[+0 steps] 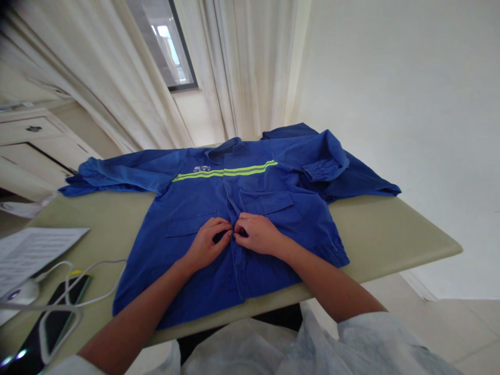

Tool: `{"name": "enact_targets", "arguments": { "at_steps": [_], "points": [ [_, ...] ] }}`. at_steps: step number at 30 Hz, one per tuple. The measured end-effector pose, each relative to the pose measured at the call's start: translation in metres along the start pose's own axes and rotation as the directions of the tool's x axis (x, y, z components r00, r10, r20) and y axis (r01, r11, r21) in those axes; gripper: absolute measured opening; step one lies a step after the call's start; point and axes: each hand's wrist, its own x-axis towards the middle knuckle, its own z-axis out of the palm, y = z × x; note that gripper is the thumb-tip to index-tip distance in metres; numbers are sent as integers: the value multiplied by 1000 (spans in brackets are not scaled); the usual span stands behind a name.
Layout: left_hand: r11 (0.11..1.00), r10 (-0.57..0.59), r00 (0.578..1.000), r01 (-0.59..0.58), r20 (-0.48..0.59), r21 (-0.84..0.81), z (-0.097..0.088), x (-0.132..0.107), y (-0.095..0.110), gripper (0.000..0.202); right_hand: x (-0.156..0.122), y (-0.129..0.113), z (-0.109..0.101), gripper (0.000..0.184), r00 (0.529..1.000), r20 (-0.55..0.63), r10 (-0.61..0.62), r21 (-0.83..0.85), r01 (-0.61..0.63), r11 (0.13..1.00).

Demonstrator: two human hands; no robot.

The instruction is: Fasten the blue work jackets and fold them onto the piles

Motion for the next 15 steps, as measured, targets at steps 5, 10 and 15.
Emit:
{"name": "enact_targets", "arguments": {
  "at_steps": [5,10,15],
  "points": [
    [998,48,999,-48,2,-26,1,-1,-3,23,-1,-1,-1,10,999,35,21,-104,-17,994],
    [995,81,996,-80,31,-52,3,-2,-7,29,-2,-6,-2,18,997,75,27,-230,-9,973],
    [996,69,997,-67,31,-63,2,-4,-8,31,0,-3,-2,19,997,76,-13,-176,26,984]
  ]
}}
